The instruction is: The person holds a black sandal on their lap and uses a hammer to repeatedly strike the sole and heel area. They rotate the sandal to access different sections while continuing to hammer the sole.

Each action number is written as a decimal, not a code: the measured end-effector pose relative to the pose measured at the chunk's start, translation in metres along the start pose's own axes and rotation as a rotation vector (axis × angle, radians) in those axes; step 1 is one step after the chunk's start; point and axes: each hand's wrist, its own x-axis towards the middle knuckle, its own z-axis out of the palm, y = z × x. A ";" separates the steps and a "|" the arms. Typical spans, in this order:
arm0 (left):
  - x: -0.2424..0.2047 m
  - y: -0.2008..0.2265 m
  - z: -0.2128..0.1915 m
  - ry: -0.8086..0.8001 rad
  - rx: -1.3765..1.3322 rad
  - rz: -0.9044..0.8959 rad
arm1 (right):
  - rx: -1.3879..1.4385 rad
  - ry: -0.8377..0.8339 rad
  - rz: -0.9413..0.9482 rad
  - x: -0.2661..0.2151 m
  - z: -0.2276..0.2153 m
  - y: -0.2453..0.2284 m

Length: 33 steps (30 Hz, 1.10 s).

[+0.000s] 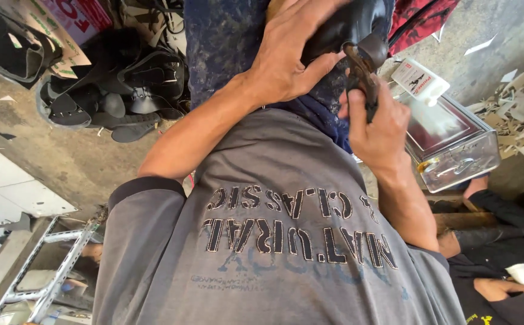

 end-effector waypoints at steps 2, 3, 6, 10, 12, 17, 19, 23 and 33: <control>0.011 0.002 -0.007 -0.008 0.049 0.304 | -0.026 0.102 -0.022 0.001 0.009 0.004; 0.011 0.005 -0.006 -0.013 0.047 0.309 | -0.027 0.109 -0.019 0.002 0.006 0.004; 0.008 0.012 -0.002 0.031 0.073 0.273 | -0.002 0.061 -0.074 0.005 -0.013 -0.006; 0.003 0.020 0.009 0.067 0.162 0.275 | 0.000 -0.301 0.226 0.006 -0.064 -0.035; 0.001 0.023 0.014 0.052 0.206 0.285 | -0.011 -0.412 0.311 0.007 -0.085 -0.045; -0.002 0.020 0.024 0.110 0.339 0.403 | -0.039 -0.666 0.615 0.021 -0.116 -0.068; -0.002 0.019 0.022 0.102 0.328 0.390 | 0.043 -0.636 0.577 0.019 -0.109 -0.067; -0.004 0.016 0.013 0.013 0.117 0.093 | 0.037 -0.416 0.391 0.010 -0.079 -0.052; 0.008 0.001 -0.005 -0.129 0.049 0.107 | 0.044 -0.358 0.358 0.020 -0.068 -0.066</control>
